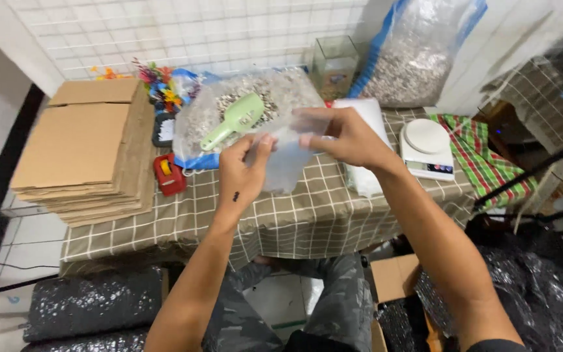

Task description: The person transfers white pebbles from a large bag into small plastic pouches using a scoop and by hand, weighs the filled pouches on a digital scale, and seals them within a black plastic bag on a table.

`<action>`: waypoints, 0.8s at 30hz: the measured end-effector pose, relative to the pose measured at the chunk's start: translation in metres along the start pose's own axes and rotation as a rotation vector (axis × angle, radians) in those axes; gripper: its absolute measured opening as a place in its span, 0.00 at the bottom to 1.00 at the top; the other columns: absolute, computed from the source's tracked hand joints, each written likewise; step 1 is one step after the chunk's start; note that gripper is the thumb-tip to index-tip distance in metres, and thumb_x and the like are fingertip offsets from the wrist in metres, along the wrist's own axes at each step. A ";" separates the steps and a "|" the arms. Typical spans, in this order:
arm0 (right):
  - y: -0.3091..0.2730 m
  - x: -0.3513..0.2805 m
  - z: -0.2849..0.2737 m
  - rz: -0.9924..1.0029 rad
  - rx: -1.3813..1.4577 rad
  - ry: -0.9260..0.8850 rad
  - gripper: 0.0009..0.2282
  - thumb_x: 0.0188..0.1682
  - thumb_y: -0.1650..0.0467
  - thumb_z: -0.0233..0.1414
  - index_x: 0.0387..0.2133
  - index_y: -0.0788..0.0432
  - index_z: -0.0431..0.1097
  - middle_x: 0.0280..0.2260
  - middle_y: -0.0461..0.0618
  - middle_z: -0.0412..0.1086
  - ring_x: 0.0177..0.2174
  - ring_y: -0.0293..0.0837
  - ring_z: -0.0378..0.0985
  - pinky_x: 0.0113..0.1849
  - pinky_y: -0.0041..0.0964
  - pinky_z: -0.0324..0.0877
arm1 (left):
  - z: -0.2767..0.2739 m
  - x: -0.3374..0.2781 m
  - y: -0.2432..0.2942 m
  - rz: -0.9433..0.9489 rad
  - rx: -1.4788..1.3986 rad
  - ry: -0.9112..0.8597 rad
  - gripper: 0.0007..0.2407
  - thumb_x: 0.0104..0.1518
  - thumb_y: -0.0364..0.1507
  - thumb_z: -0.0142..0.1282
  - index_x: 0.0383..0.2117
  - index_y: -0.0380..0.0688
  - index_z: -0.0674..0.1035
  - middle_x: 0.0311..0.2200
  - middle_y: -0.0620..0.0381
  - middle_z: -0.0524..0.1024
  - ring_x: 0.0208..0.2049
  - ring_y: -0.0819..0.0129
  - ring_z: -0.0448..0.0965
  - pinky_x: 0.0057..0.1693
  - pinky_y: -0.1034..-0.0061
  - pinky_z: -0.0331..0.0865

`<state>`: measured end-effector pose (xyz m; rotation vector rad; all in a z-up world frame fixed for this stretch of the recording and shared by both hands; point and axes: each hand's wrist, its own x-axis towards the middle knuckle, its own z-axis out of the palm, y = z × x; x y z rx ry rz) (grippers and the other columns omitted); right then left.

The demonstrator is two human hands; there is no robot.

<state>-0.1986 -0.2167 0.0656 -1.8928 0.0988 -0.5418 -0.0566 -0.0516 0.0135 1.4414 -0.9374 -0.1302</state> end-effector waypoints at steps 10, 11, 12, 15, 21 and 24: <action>-0.061 -0.065 -0.099 -0.092 -0.584 0.327 0.02 0.52 0.76 0.59 0.34 0.62 0.81 0.24 0.57 0.76 0.29 0.36 0.73 0.33 0.32 0.72 | 0.057 -0.002 -0.020 0.119 -0.043 -0.242 0.24 0.67 0.42 0.46 0.64 0.42 0.66 0.51 0.35 0.77 0.54 0.38 0.75 0.59 0.46 0.66; -0.065 -0.071 -0.111 -0.018 -0.660 0.301 0.04 0.55 0.73 0.58 0.35 0.62 0.81 0.26 0.54 0.78 0.23 0.36 0.72 0.25 0.30 0.68 | 0.059 -0.001 -0.047 0.057 0.025 -0.246 0.23 0.63 0.43 0.49 0.61 0.44 0.69 0.48 0.42 0.79 0.52 0.50 0.78 0.57 0.57 0.69; -0.069 -0.075 -0.123 0.057 -0.731 0.272 0.07 0.57 0.70 0.57 0.36 0.62 0.81 0.29 0.52 0.80 0.17 0.35 0.70 0.16 0.28 0.64 | 0.061 0.000 -0.074 -0.006 0.096 -0.248 0.23 0.60 0.43 0.53 0.58 0.47 0.72 0.45 0.48 0.81 0.49 0.62 0.81 0.55 0.67 0.72; -0.059 -0.088 -0.171 0.001 -0.682 0.295 0.07 0.61 0.71 0.56 0.38 0.64 0.80 0.24 0.48 0.75 0.16 0.31 0.57 0.17 0.27 0.50 | 0.050 -0.011 -0.111 -0.074 0.317 -0.272 0.21 0.60 0.38 0.55 0.58 0.44 0.73 0.37 0.57 0.83 0.43 0.59 0.82 0.53 0.63 0.72; -0.015 -0.097 -0.241 -0.017 -0.549 0.432 0.09 0.61 0.68 0.55 0.42 0.63 0.77 0.39 0.58 0.78 0.39 0.44 0.84 0.40 0.33 0.82 | 0.037 -0.027 -0.177 -0.157 0.647 -0.260 0.17 0.57 0.37 0.54 0.52 0.51 0.78 0.24 0.65 0.79 0.33 0.55 0.81 0.46 0.59 0.68; 0.007 -0.092 -0.262 0.070 -0.485 0.500 0.08 0.61 0.68 0.53 0.42 0.60 0.77 0.40 0.54 0.79 0.39 0.42 0.84 0.38 0.30 0.81 | 0.036 -0.033 -0.185 0.033 0.738 -0.278 0.13 0.60 0.34 0.52 0.48 0.51 0.83 0.22 0.66 0.73 0.33 0.61 0.76 0.47 0.59 0.66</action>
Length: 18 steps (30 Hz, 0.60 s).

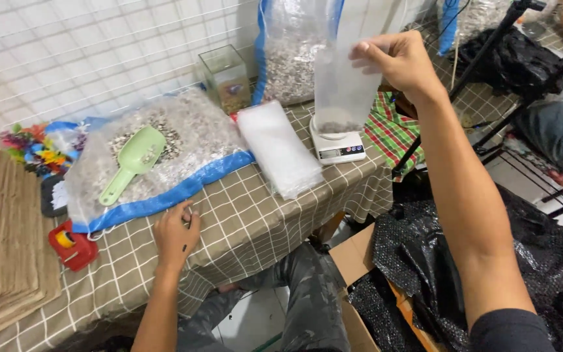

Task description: The person transfers white pebbles from a large bag into small plastic pouches using a scoop and by hand, weighs the filled pouches on a digital scale, and seals them within a black plastic bag on a table.

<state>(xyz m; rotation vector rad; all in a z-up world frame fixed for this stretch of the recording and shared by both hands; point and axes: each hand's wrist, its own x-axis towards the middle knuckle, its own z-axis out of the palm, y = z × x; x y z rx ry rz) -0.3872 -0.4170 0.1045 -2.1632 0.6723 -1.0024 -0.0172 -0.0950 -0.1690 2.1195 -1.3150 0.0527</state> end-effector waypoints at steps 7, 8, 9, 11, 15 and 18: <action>0.058 0.019 0.009 0.163 -0.031 0.010 0.09 0.59 0.65 0.52 0.41 0.56 0.77 0.43 0.51 0.79 0.44 0.44 0.83 0.44 0.39 0.79 | -0.006 0.000 0.009 -0.074 0.013 -0.109 0.14 0.61 0.37 0.50 0.52 0.54 0.79 0.27 0.65 0.75 0.37 0.66 0.75 0.55 0.60 0.63; 0.069 0.020 0.013 0.193 -0.071 0.008 0.09 0.58 0.64 0.53 0.40 0.54 0.78 0.42 0.49 0.79 0.43 0.42 0.81 0.42 0.38 0.76 | -0.006 0.000 0.009 -0.071 0.020 -0.104 0.14 0.61 0.37 0.51 0.50 0.55 0.80 0.27 0.65 0.75 0.38 0.66 0.75 0.55 0.60 0.64; 0.081 0.021 0.017 0.223 -0.110 0.005 0.09 0.58 0.62 0.54 0.40 0.52 0.79 0.42 0.48 0.79 0.42 0.40 0.80 0.41 0.38 0.72 | -0.006 0.000 0.008 -0.068 0.028 -0.099 0.14 0.60 0.37 0.51 0.49 0.55 0.81 0.26 0.66 0.74 0.38 0.65 0.75 0.54 0.60 0.64; 0.085 0.018 0.026 0.251 -0.071 0.040 0.10 0.55 0.63 0.56 0.44 0.54 0.77 0.47 0.49 0.77 0.45 0.41 0.80 0.45 0.39 0.74 | -0.007 0.000 0.010 -0.070 0.026 -0.100 0.13 0.60 0.37 0.51 0.48 0.54 0.81 0.26 0.66 0.74 0.38 0.65 0.75 0.54 0.60 0.63; 0.089 0.016 0.033 0.293 0.003 0.093 0.17 0.52 0.68 0.59 0.54 0.56 0.71 0.50 0.50 0.75 0.45 0.44 0.80 0.47 0.43 0.79 | -0.006 0.001 0.009 -0.050 0.016 -0.072 0.13 0.60 0.37 0.52 0.47 0.54 0.82 0.25 0.66 0.73 0.37 0.64 0.74 0.52 0.62 0.62; 0.101 0.015 0.032 0.321 -0.088 0.158 0.30 0.48 0.60 0.63 0.61 0.59 0.62 0.57 0.63 0.67 0.53 0.56 0.73 0.51 0.53 0.71 | -0.005 0.001 0.009 -0.054 0.015 -0.068 0.12 0.59 0.36 0.52 0.45 0.55 0.83 0.25 0.67 0.72 0.35 0.66 0.74 0.52 0.62 0.62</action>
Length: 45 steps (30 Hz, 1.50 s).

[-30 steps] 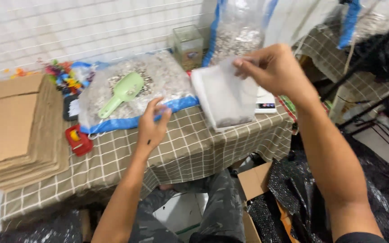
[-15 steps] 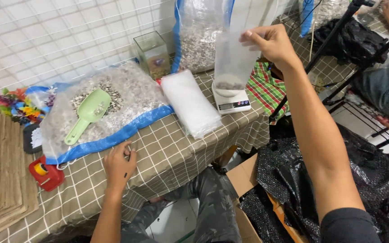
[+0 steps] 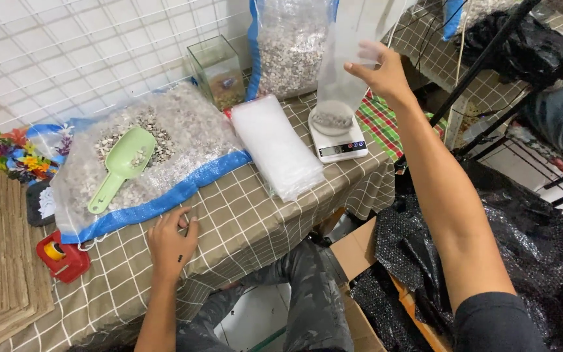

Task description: The person transfers white pebbles from a large bag into small plastic pouches using a scoop and by hand, weighs the filled pouches on a digital scale, and seals them within a black plastic bag on a table.

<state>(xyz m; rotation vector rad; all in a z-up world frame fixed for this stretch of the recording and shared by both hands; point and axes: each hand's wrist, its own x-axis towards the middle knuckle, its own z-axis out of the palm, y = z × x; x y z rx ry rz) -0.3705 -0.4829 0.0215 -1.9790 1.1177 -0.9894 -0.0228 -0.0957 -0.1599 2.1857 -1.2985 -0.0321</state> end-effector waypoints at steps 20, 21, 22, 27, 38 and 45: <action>0.034 0.009 0.010 0.127 0.182 0.056 0.30 0.48 0.64 0.63 0.62 0.59 0.59 0.55 0.57 0.69 0.54 0.51 0.73 0.53 0.49 0.74 | -0.024 -0.002 0.012 -0.214 -0.339 0.007 0.11 0.61 0.37 0.55 0.44 0.52 0.84 0.23 0.66 0.77 0.24 0.73 0.71 0.38 0.71 0.66; 0.032 0.009 0.010 0.138 0.193 0.058 0.30 0.48 0.64 0.63 0.61 0.60 0.59 0.56 0.55 0.70 0.54 0.50 0.74 0.54 0.49 0.74 | -0.025 -0.002 0.012 -0.208 -0.384 0.019 0.10 0.61 0.36 0.56 0.44 0.50 0.84 0.21 0.66 0.73 0.24 0.75 0.67 0.36 0.74 0.63; 0.032 0.009 0.011 0.135 0.192 0.055 0.30 0.48 0.64 0.63 0.61 0.60 0.59 0.56 0.55 0.70 0.54 0.50 0.74 0.54 0.49 0.74 | -0.024 -0.002 0.010 -0.210 -0.385 0.022 0.10 0.61 0.36 0.56 0.44 0.50 0.84 0.21 0.66 0.73 0.24 0.75 0.67 0.36 0.74 0.63; 0.025 0.005 0.013 0.182 0.104 0.064 0.32 0.48 0.61 0.62 0.63 0.59 0.58 0.61 0.59 0.64 0.59 0.54 0.67 0.56 0.53 0.69 | -0.030 -0.003 0.014 -0.246 -0.404 0.028 0.09 0.61 0.35 0.57 0.44 0.51 0.85 0.28 0.65 0.81 0.28 0.75 0.76 0.40 0.78 0.69; -0.065 -0.040 0.017 -0.218 0.060 -0.027 0.06 0.56 0.72 0.54 0.39 0.56 0.80 0.31 0.52 0.77 0.31 0.37 0.72 0.40 0.36 0.70 | -0.016 0.000 -0.003 -0.215 -0.314 -0.027 0.07 0.58 0.36 0.60 0.38 0.54 0.86 0.28 0.63 0.85 0.30 0.66 0.78 0.43 0.71 0.71; -0.152 -0.085 0.010 -0.327 0.205 -0.155 0.07 0.60 0.74 0.51 0.43 0.67 0.76 0.39 0.63 0.76 0.34 0.50 0.80 0.37 0.45 0.77 | -0.028 0.025 0.008 -0.132 -0.353 -0.025 0.16 0.50 0.41 0.69 0.44 0.56 0.84 0.39 0.55 0.84 0.44 0.56 0.83 0.50 0.63 0.76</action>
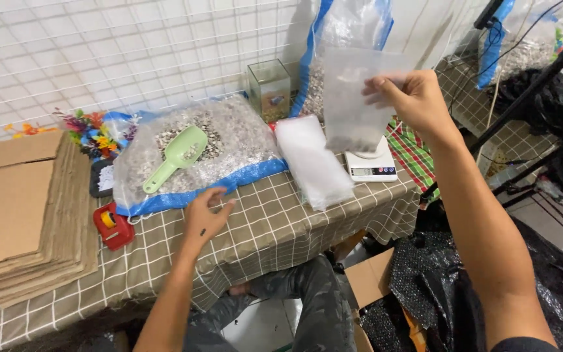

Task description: The person transfers white pebbles from a large bag into small plastic pouches using a scoop and by hand, weighs the filled pouches on a digital scale, and seals them within a black plastic bag on a table.

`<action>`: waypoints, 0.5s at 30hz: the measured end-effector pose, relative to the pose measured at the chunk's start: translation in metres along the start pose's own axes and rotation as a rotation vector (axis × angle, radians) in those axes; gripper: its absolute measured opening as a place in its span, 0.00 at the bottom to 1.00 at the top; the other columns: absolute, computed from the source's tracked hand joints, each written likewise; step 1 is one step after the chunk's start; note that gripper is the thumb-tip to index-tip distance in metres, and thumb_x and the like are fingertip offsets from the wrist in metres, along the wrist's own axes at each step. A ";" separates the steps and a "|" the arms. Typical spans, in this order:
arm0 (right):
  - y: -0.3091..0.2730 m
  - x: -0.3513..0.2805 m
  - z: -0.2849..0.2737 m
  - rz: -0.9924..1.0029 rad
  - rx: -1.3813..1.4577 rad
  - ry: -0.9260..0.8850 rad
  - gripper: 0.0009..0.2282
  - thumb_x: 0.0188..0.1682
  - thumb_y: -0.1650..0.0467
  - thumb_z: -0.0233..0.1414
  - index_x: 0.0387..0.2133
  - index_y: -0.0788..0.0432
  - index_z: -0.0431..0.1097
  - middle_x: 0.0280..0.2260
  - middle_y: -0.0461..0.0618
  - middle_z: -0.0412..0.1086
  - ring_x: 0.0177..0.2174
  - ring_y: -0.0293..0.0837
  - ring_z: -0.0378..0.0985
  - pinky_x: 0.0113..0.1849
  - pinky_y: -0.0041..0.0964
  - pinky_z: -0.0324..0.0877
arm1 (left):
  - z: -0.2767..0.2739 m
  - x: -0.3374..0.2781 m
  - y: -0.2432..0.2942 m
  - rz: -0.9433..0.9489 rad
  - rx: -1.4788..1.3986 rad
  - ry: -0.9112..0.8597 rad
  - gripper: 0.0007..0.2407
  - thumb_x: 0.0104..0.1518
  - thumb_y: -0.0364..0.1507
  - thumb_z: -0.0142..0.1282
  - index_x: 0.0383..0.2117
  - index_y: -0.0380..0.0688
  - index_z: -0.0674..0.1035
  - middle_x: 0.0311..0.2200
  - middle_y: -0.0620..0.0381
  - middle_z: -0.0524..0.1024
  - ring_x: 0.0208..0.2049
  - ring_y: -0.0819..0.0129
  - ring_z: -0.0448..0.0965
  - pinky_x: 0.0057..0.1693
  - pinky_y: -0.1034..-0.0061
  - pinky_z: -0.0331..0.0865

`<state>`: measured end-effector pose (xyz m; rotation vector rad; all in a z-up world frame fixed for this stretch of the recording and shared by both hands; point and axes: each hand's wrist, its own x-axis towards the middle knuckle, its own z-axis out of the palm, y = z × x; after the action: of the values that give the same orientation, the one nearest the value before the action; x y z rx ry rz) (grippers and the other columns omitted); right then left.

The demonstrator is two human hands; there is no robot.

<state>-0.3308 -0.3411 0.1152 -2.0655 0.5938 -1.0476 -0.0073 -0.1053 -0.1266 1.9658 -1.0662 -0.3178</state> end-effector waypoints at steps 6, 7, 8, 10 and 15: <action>-0.087 -0.026 0.055 0.112 0.236 0.000 0.06 0.57 0.73 0.52 0.39 0.63 0.77 0.36 0.55 0.78 0.33 0.43 0.84 0.34 0.38 0.83 | -0.004 -0.048 0.083 0.066 -0.759 -0.369 0.41 0.49 0.29 0.70 0.69 0.42 0.56 0.61 0.26 0.61 0.60 0.38 0.65 0.53 0.51 0.75; -0.088 -0.026 0.064 0.108 0.240 -0.016 0.06 0.57 0.73 0.52 0.39 0.63 0.77 0.36 0.55 0.78 0.33 0.43 0.84 0.34 0.38 0.83 | -0.004 -0.047 0.082 0.060 -0.761 -0.353 0.41 0.49 0.29 0.70 0.69 0.42 0.56 0.61 0.26 0.61 0.60 0.38 0.65 0.53 0.51 0.75; -0.090 -0.027 0.072 0.115 0.295 -0.054 0.06 0.57 0.73 0.53 0.39 0.64 0.76 0.35 0.56 0.78 0.31 0.46 0.84 0.31 0.40 0.83 | -0.004 -0.046 0.081 0.139 -0.948 -0.467 0.41 0.48 0.27 0.71 0.69 0.43 0.56 0.57 0.33 0.66 0.55 0.46 0.72 0.48 0.58 0.80; -0.097 -0.029 0.090 0.115 0.352 -0.104 0.07 0.57 0.73 0.53 0.39 0.66 0.76 0.35 0.58 0.78 0.30 0.48 0.84 0.29 0.43 0.83 | -0.021 -0.050 0.096 0.226 -1.132 -0.567 0.42 0.47 0.24 0.71 0.69 0.44 0.56 0.54 0.40 0.71 0.49 0.53 0.78 0.42 0.64 0.85; -0.109 -0.040 0.132 0.019 0.389 -0.262 0.09 0.55 0.72 0.53 0.42 0.68 0.76 0.39 0.64 0.78 0.32 0.53 0.84 0.34 0.50 0.83 | -0.076 -0.075 0.146 0.232 -0.871 -0.483 0.11 0.50 0.23 0.68 0.38 0.35 0.82 0.25 0.45 0.82 0.19 0.65 0.82 0.26 0.74 0.79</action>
<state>-0.2365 -0.1936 0.1283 -1.8073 0.2516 -0.7906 -0.0918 -0.0434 0.0215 0.9934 -1.1630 -0.9746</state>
